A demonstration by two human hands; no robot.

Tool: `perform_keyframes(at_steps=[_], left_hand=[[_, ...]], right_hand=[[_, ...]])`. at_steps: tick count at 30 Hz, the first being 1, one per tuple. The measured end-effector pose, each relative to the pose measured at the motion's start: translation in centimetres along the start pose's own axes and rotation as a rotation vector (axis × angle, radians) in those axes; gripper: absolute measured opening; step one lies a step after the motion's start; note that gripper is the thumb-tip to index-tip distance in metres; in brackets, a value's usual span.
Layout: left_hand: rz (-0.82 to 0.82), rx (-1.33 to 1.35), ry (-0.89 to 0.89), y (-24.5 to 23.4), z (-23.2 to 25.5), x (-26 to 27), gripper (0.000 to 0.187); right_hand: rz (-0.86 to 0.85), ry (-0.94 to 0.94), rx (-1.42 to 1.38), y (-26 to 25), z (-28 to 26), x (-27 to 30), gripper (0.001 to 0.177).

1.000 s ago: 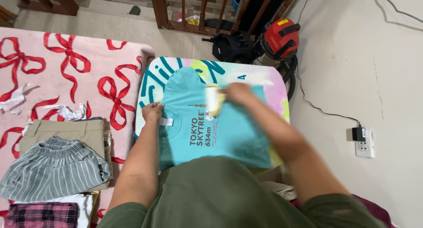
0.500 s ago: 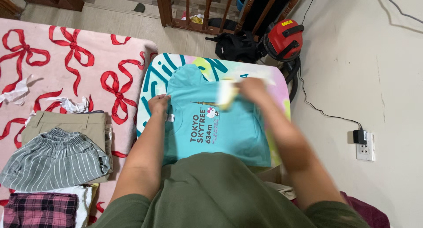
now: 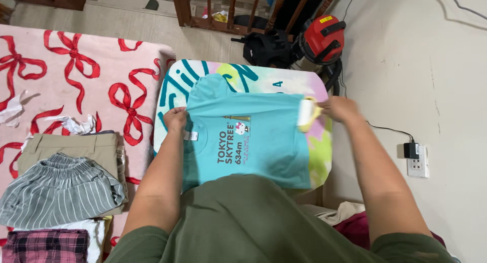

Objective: The person uses a lint roller on a light blue t-shirt laid on a colorful ironing board, rolling it over the front and back surfaces. They fold the t-shirt and place it on a stack of folded clothes. The person then picks up a maroon t-shirt and begins to roll it with the lint roller.

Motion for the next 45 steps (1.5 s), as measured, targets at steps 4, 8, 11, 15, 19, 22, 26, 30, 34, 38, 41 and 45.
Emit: perform_keyframes(at_steps=[4, 8, 11, 15, 19, 22, 26, 30, 34, 38, 41, 45], left_hand=[[-0.144, 0.127, -0.085, 1.5, 0.9, -0.5, 0.020], [-0.219, -0.018, -0.284, 0.8, -0.3, 0.7, 0.007], [-0.246, 0.127, -0.372, -0.1, 0.1, 3.6, 0.010], [-0.303, 0.302, -0.486, -2.9, 2.9, 8.8, 0.028], [-0.355, 0.161, -0.551, -5.4, 4.6, 13.9, 0.058], [-0.288, 0.032, -0.520, -7.6, 4.0, 15.4, 0.062], [-0.343, 0.041, -0.406, -8.4, 2.7, 15.0, 0.064], [-0.354, -0.268, -0.187, -8.2, 6.1, 9.5, 0.063], [-0.301, -0.260, 0.387, -3.4, 20.6, 1.4, 0.045], [-0.310, 0.277, 0.863, -0.4, 38.1, 0.1, 0.026], [-0.325, 0.381, 1.002, -1.0, 44.6, 2.0, 0.019], [-0.299, 0.131, 1.082, -3.4, 42.2, 3.2, 0.015]], right_hand=[[0.066, 0.163, -0.413, 0.5, 6.6, -0.6, 0.064], [0.114, -0.029, -0.612, 2.9, 1.0, -3.7, 0.078], [0.247, 0.092, -0.660, 4.4, -2.6, -5.9, 0.053], [0.433, 0.442, -1.100, 4.3, -4.2, -6.6, 0.027], [0.197, 0.275, -0.967, 4.6, -10.0, -7.1, 0.033], [0.347, 0.078, -0.675, 5.4, -14.3, -5.1, 0.036], [0.333, 0.099, -0.780, 9.3, -14.6, -4.4, 0.032], [0.246, 0.210, -0.980, 7.8, -10.8, -7.4, 0.027], [0.310, 0.126, -1.535, -4.4, -4.1, -9.1, 0.013], [0.331, -0.083, -1.807, -17.7, 0.0, -2.9, 0.031], [0.316, -0.287, -1.943, -23.2, 1.6, 3.4, 0.046], [0.310, -0.366, -1.903, -22.1, 2.0, 7.4, 0.062]])
Point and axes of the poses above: each hand's wrist, its own x-axis away from the middle knuckle, its own y-axis out of the palm, z = x × y, the point moved 8 cm from there along -x, towards the middle knuckle, and after that the axes turned 14 degrees about y, right-handed, at the moved point
